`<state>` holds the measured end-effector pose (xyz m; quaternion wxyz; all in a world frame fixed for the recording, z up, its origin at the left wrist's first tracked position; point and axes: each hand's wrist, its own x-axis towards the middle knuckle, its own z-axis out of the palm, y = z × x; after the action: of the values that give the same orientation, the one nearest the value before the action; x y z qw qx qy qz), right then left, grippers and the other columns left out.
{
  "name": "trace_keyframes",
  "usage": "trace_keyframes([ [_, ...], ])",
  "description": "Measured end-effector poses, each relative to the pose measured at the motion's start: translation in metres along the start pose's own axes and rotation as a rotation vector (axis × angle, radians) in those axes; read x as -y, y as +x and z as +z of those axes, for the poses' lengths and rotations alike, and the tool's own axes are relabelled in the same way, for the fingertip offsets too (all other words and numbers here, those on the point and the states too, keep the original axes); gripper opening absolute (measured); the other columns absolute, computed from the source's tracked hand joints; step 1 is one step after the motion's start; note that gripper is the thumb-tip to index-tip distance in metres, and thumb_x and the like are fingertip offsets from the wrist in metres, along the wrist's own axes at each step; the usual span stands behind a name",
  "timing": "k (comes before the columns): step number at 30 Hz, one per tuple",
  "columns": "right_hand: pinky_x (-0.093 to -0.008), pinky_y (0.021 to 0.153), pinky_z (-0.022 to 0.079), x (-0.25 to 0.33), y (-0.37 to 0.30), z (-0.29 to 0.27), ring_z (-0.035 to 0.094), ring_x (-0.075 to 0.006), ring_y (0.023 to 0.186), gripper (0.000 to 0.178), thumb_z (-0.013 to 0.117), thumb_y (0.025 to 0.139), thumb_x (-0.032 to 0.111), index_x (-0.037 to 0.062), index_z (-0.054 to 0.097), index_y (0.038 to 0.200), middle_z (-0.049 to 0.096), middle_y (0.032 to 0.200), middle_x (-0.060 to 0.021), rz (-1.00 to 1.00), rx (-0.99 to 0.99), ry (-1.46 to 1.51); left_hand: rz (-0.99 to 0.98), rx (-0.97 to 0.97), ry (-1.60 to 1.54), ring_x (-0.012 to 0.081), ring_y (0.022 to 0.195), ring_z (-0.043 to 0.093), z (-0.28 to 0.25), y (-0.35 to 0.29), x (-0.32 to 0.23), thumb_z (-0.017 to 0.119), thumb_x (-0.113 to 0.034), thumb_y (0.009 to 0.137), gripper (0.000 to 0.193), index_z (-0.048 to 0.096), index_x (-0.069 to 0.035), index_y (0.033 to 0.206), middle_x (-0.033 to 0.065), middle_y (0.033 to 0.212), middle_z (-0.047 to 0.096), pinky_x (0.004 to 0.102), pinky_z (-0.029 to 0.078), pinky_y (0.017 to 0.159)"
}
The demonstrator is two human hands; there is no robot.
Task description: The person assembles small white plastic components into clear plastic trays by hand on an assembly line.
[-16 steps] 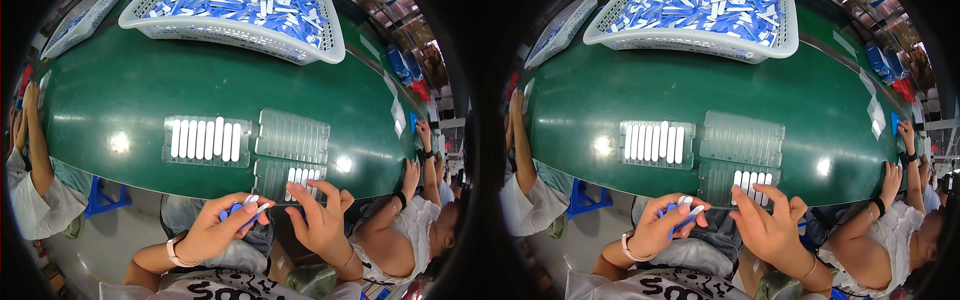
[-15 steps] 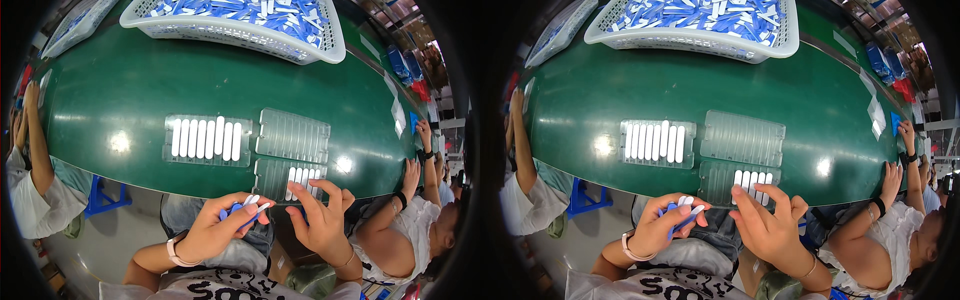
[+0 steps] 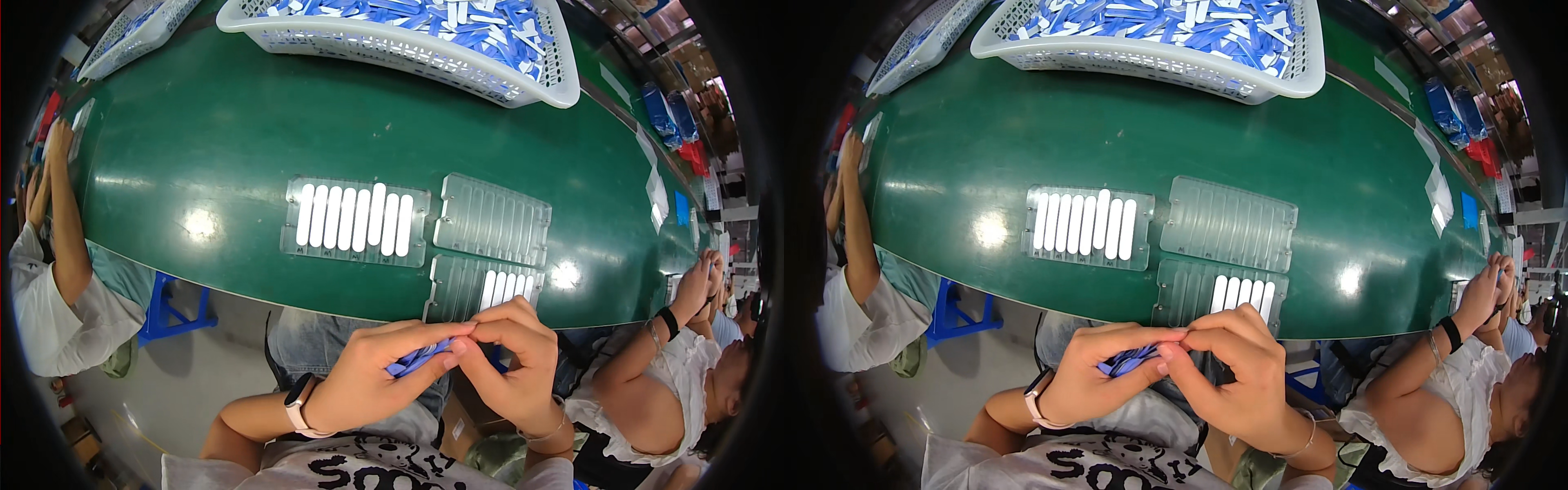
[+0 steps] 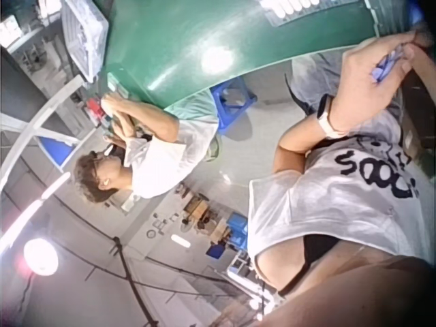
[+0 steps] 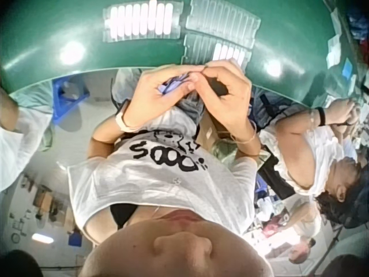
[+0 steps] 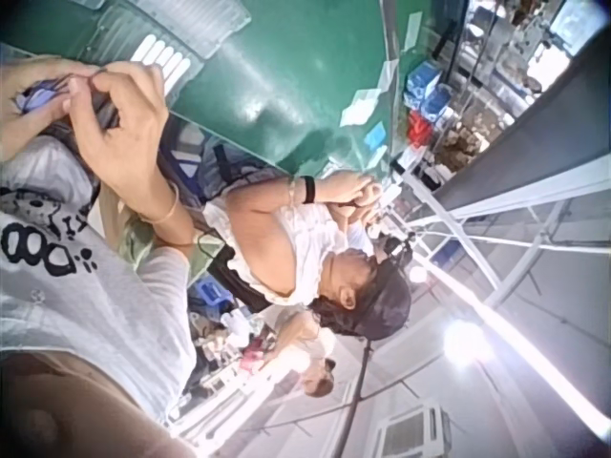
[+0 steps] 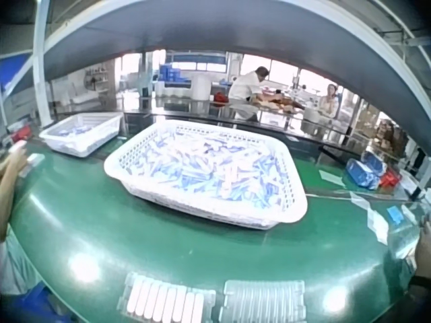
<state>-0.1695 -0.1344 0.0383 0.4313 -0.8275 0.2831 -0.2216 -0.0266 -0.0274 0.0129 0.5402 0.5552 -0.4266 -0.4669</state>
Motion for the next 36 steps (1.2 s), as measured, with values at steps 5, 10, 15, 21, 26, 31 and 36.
trace_keyframes([
  [5,-0.0256,0.057,0.041,0.002,-0.004,-0.004,0.053,-0.0141,0.068,0.013,0.073,0.072,0.002,0.0015,0.069,0.085,0.064,0.082,-0.0066,0.156,0.012,0.151,-0.045,0.043,-0.041,0.0108,0.079,0.062,-0.002,-0.001,0.001,0.067,-0.002,0.083,0.037,0.061,-0.003,0.12,0.0075,0.093,0.068,0.0228,0.048,0.068],
  [10,-0.0253,0.066,0.045,-0.001,-0.005,-0.01,0.058,-0.0137,0.08,0.013,0.066,0.08,0.0,-0.0012,0.07,0.092,0.065,0.092,-0.0102,0.359,0.013,0.445,-0.246,0.046,-0.416,0.0035,0.067,0.053,-0.006,-0.003,-0.002,0.061,-0.01,0.091,0.033,0.058,-0.001,0.123,0.0044,0.088,0.068,0.0175,0.042,0.058],
  [15,-0.0243,0.068,0.046,-0.005,-0.002,-0.021,0.06,-0.014,0.081,0.017,0.062,0.083,-0.002,-0.0014,0.07,0.098,0.065,0.096,-0.0126,0.29,0.104,0.427,-0.371,0.042,-0.431,0.0015,0.063,0.048,-0.009,-0.001,0.001,0.059,-0.015,0.093,0.024,0.063,0.0,0.111,0.0027,0.085,0.067,0.0181,0.04,0.056],
  [21,-0.0266,0.064,0.047,0.002,0.003,-0.026,0.061,-0.0162,0.073,0.02,0.071,0.076,0.0,0.0016,0.071,0.096,0.068,0.093,-0.0103,0.089,0.172,0.25,-0.502,0.148,-0.574,0.0021,0.054,0.042,-0.014,0.005,-0.002,0.058,-0.018,0.093,0.021,0.064,0.0,0.102,-0.0008,0.071,0.059,0.0193,0.033,0.048],
  [26,-0.0305,0.065,0.046,-0.015,0.031,-0.039,0.059,-0.0216,0.072,0.008,0.072,0.074,0.004,0.0049,0.07,0.082,0.068,0.081,-0.0055,-0.09,0.155,-0.028,-0.544,-0.06,-0.637,0.0039,0.054,0.039,-0.02,0.005,-0.008,0.056,-0.018,0.094,0.03,0.06,0.002,0.116,0.0052,0.079,0.061,0.02,0.03,0.046],
  [31,-0.0308,0.067,0.042,-0.022,0.052,-0.037,0.05,-0.0191,0.08,0.017,0.076,0.071,0.014,0.0068,0.068,0.085,0.06,0.081,-0.0036,-0.166,0.234,-0.349,-0.469,-0.164,-0.735,0.0058,0.056,0.042,-0.033,0.004,-0.012,0.055,-0.008,0.09,0.036,0.053,0.01,0.121,0.0083,0.089,0.063,0.0207,0.029,0.045],
  [36,-0.0341,0.072,0.041,-0.021,0.056,-0.028,0.048,-0.0226,0.08,0.035,0.08,0.067,0.019,0.0075,0.062,0.094,0.054,0.083,-0.0051,-0.06,0.153,-0.337,-0.49,-0.179,-0.669,0.0052,0.06,0.045,-0.028,-0.001,-0.008,0.058,-0.008,0.09,0.036,0.053,0.006,0.123,0.0055,0.091,0.062,0.0198,0.032,0.048],
])
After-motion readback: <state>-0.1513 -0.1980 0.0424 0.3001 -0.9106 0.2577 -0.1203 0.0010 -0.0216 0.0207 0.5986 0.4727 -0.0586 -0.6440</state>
